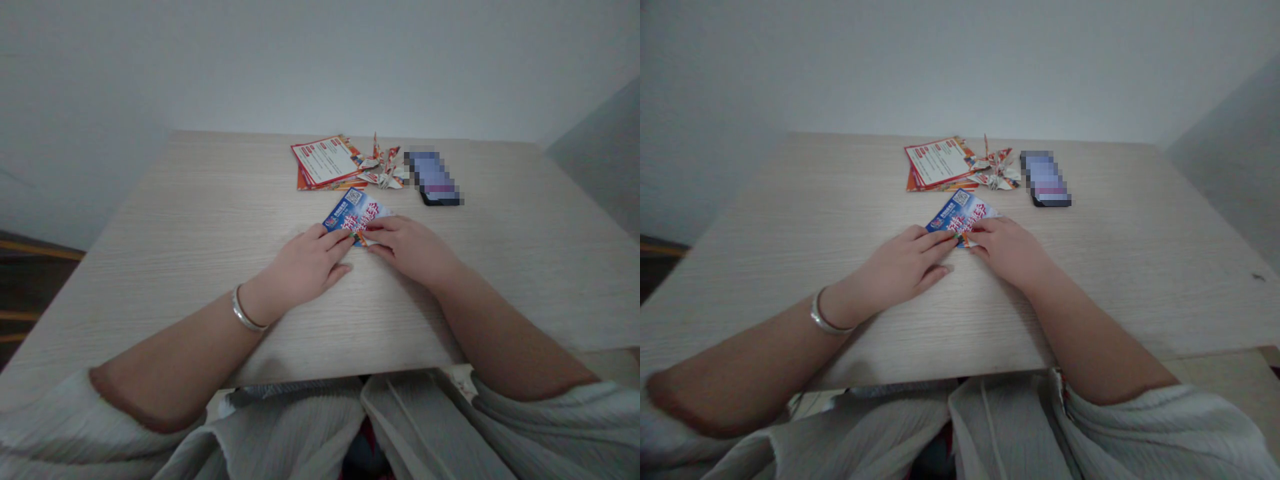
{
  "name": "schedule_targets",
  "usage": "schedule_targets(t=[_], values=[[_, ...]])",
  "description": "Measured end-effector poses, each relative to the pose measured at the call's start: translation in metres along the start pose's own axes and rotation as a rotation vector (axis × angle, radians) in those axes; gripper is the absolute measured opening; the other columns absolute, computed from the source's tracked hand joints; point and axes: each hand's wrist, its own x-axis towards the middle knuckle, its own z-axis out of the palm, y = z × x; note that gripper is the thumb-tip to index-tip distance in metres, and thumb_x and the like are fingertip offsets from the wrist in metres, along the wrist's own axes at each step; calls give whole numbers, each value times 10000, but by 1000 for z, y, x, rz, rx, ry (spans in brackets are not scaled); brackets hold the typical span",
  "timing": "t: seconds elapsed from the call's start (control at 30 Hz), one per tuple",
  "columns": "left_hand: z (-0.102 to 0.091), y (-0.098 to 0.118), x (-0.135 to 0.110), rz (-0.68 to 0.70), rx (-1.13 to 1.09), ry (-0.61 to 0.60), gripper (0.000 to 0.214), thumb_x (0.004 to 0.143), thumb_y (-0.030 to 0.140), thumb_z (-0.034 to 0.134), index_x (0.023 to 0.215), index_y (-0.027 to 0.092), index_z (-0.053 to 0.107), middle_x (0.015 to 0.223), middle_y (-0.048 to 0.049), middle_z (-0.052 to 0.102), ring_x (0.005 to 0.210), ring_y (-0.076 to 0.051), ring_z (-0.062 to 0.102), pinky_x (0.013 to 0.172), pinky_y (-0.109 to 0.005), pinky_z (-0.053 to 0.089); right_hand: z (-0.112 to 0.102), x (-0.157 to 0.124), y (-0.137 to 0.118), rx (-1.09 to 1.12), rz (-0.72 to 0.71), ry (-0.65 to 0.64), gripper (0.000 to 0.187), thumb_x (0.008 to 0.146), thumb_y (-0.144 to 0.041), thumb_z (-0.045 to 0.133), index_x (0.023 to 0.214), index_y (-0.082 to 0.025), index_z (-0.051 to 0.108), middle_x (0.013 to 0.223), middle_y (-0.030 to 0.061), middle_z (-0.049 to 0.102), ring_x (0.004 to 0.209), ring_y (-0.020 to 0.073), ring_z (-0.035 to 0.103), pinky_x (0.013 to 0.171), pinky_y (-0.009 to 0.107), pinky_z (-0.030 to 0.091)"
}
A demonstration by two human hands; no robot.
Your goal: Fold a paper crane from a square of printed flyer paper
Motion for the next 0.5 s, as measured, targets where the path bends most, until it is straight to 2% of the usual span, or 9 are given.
schedule_targets(t=[0.13,0.33,0.5], values=[[0,1,1,0,25,10,541,1080,413,398,1412,35,597,1449,-207,620,1221,-321,609,1028,-470,476,2,2,-1,-44,-13,-1,316,1026,-235,531,1206,-152,777,1235,143,763,1149,285,696,1068,447,507],[0,2,1,-28,15,8,544,1076,433,402,1409,53,603,1440,-189,629,1195,-318,614,1024,-468,483,-3,1,-3,-38,19,-20,264,1012,-256,568,1091,-190,812,1133,108,797,1045,269,725,977,407,537],[1,2,1,-25,14,2,542,1075,444,405,1406,63,604,1453,-179,619,1191,-313,613,1019,-461,484,-4,1,-2,-39,18,-29,266,1008,-244,562,1061,-180,815,1104,121,793,1016,274,724,949,405,539]])
